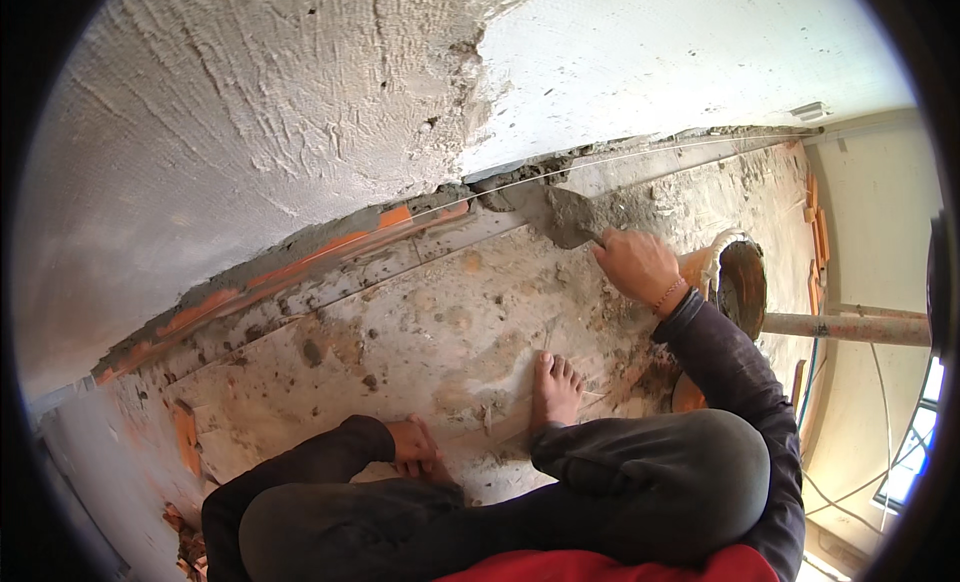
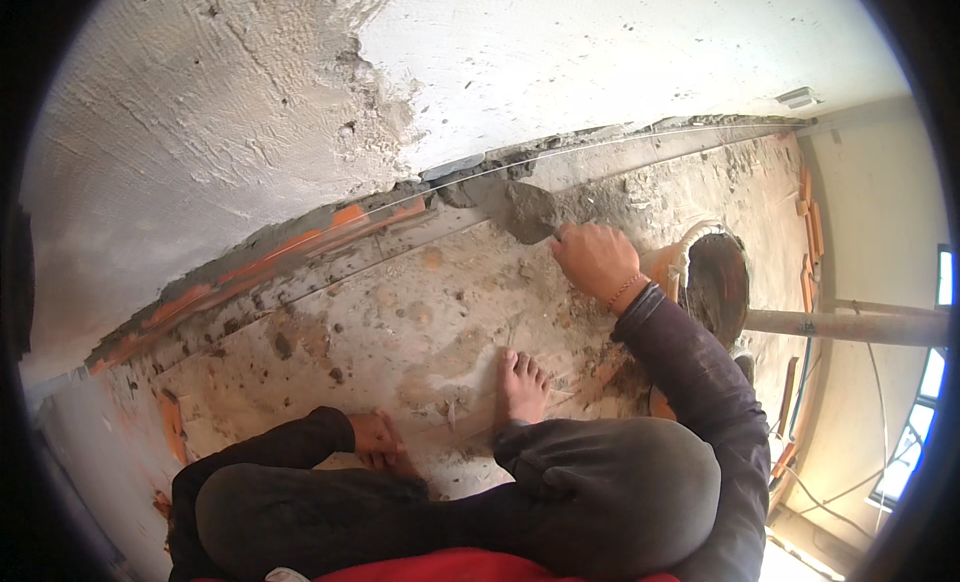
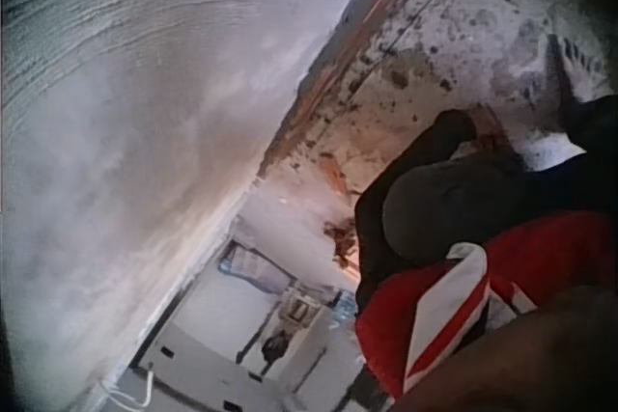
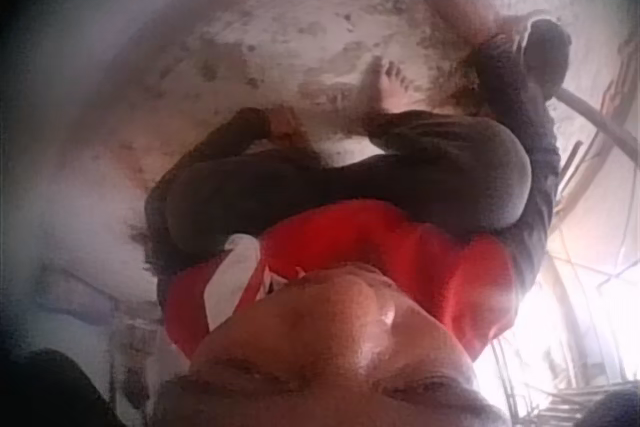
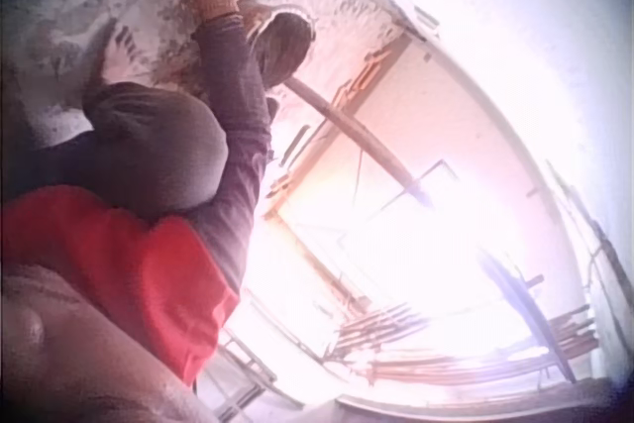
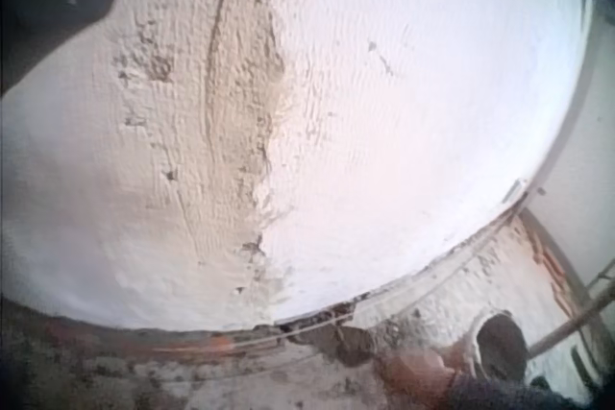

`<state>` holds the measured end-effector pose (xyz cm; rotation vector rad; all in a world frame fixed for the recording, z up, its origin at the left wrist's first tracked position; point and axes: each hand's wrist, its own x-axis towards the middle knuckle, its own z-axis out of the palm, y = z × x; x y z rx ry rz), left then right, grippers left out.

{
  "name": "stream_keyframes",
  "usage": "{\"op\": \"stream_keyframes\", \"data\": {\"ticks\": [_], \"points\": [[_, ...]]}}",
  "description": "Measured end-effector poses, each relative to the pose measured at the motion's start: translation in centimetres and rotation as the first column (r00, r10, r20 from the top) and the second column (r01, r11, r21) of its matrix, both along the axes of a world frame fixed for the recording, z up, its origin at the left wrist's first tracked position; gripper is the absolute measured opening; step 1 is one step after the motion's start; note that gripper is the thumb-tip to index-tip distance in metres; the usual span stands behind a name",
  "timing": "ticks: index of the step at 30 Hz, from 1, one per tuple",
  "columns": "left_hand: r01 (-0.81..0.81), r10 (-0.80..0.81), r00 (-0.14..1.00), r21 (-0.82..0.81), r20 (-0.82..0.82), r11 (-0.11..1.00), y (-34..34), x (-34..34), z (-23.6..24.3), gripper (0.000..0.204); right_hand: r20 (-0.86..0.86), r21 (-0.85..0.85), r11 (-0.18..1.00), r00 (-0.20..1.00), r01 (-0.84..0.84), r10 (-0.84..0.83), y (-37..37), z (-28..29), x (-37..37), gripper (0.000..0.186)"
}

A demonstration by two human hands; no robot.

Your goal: The person applies mortar to a wall and positions decorative tiles along a line using a trowel.

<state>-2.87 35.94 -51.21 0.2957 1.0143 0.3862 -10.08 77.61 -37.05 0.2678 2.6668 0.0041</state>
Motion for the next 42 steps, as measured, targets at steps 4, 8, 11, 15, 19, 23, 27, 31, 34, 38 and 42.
{"op": "stream_keyframes", "data": {"ticks": [4,8,11,15,19,23,27,31,34,38,42], "points": [[-0.036,0.036,0.999,-0.036,-0.004,0.999,-0.7,0.8,-0.6,0.053,0.001,0.027,0.998,0.998,0.060,-0.060,1.6,0.3,-0.2,0.032],[-0.043,0.043,0.999,-0.015,0.006,0.999,-0.8,1.1,-1.5,0.053,-0.096,0.023,0.999,0.995,-0.023,0.025,0.8,-0.3,0.9,0.032],[-0.011,0.011,1.000,-0.023,-0.016,1.000,-0.2,0.5,-0.9,0.054,-0.023,0.044,0.999,1.000,-0.014,0.015,0.6,-0.4,0.3,0.033],[-0.014,0.013,0.999,-0.022,-0.035,1.000,-0.5,0.6,-0.7,0.054,-0.020,0.025,0.997,0.997,0.073,-0.073,1.4,0.8,-0.2,0.033],[-0.017,0.017,0.999,-0.018,-0.028,1.000,-0.5,0.7,-1.1,0.055,0.004,-0.020,1.000,1.000,0.016,-0.016,0.1,1.0,0.5,0.036],[0.000,0.000,1.000,-0.010,-0.028,1.000,-0.2,0.3,-0.9,0.054,0.094,-0.166,0.986,0.995,-0.027,0.043,1.4,-0.5,0.5,0.041],[-0.018,0.018,1.000,-0.041,-0.019,0.999,-0.3,0.5,-1.0,0.054,0.213,-0.429,0.899,0.977,0.091,0.003,2.2,-1.1,-0.6,0.047],[-0.021,0.021,1.000,-0.035,-0.009,0.999,-0.5,0.5,-1.1,0.055,0.377,-0.559,0.728,0.903,0.397,-0.203,1.0,0.7,-1.1,0.049],[-0.029,0.028,0.999,-0.034,-0.021,0.999,-0.7,0.6,-1.0,0.055,0.321,-0.597,0.625,0.864,0.503,-0.388,1.7,1.0,0.7,0.049],[-0.004,0.004,1.000,-0.033,-0.020,0.999,-0.5,0.6,-1.2,0.054,0.342,-0.578,0.640,0.862,0.506,-0.374,1.9,0.5,1.6,0.049],[0.002,-0.003,1.000,-0.031,-0.015,1.000,-0.7,0.5,-1.5,0.055,0.374,-0.612,0.656,0.892,0.442,-0.252,0.9,0.4,0.0,0.048]]}}
